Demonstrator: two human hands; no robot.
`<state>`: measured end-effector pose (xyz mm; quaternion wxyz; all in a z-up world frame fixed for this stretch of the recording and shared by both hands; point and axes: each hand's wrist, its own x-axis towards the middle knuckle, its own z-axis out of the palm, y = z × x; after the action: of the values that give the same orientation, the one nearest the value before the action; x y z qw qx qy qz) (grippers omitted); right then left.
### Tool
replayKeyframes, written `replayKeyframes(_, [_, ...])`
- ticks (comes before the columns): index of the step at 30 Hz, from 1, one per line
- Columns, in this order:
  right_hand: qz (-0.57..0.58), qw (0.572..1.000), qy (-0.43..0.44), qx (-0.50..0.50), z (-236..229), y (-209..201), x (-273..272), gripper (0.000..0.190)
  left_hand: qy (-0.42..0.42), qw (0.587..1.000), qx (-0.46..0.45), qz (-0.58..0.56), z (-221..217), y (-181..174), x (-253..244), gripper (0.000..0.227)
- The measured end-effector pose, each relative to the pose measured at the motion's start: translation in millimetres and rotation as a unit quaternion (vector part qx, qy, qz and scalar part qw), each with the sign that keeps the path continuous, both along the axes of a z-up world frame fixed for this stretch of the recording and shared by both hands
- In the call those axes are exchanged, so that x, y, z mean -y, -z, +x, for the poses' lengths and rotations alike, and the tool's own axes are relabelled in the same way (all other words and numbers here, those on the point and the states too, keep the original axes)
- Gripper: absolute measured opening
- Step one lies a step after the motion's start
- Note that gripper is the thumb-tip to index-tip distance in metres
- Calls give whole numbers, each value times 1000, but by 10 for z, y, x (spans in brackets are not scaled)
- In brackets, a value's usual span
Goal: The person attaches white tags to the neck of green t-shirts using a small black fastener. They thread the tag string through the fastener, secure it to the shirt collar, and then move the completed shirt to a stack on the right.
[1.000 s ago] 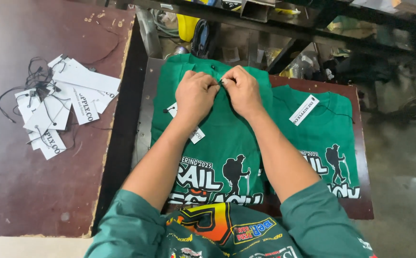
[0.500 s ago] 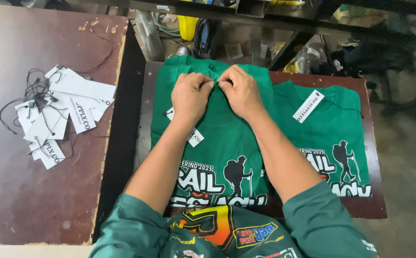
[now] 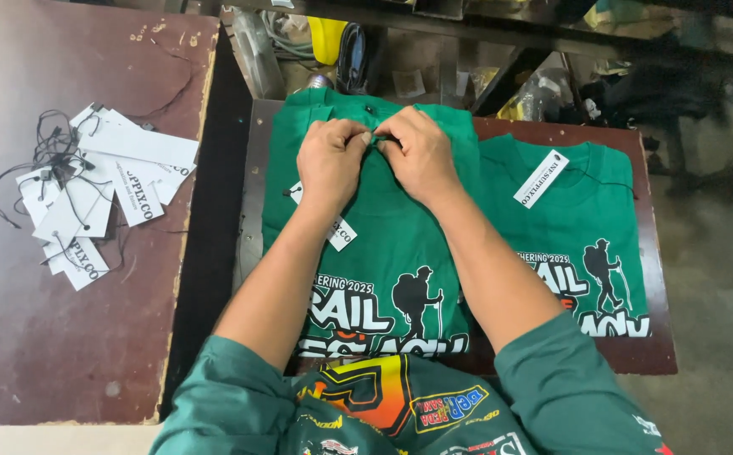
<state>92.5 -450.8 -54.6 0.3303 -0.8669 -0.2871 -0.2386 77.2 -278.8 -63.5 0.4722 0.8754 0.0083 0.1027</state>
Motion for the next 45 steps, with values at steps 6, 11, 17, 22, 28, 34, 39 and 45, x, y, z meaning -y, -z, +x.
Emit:
replayKeyframes(6, [16,999,8,27,-28,13,-11,12,-20,1000,-9,2,55,129,3,7])
replayKeyframes(11, [23,999,4,37,-49,12,-26,15,-16,1000,0,2,38,125,-5,7])
replayKeyframes(17, [34,999,-6,31,-19,50,-4,17,-1,1000,21,16,-11,36,-11,5])
replayKeyframes(22, [34,999,-14,14,16,76,19,20,16,998,44,37,-26,17,-3,6])
replayKeyframes(28, [23,999,-18,15,12,63,11,25,18,997,65,47,-11,54,2,8])
replayKeyframes(34, [-36,995,62,73,-118,-38,-31,32,10,997,62,39,0,71,3,8])
replayKeyframes(39, [-185,961,155,136,-161,60,-56,32,1,998,57,42,14,120,3,8])
replayKeyframes(45, [-116,980,142,72,-171,76,-75,25,-5,999,33,38,-3,60,7,7])
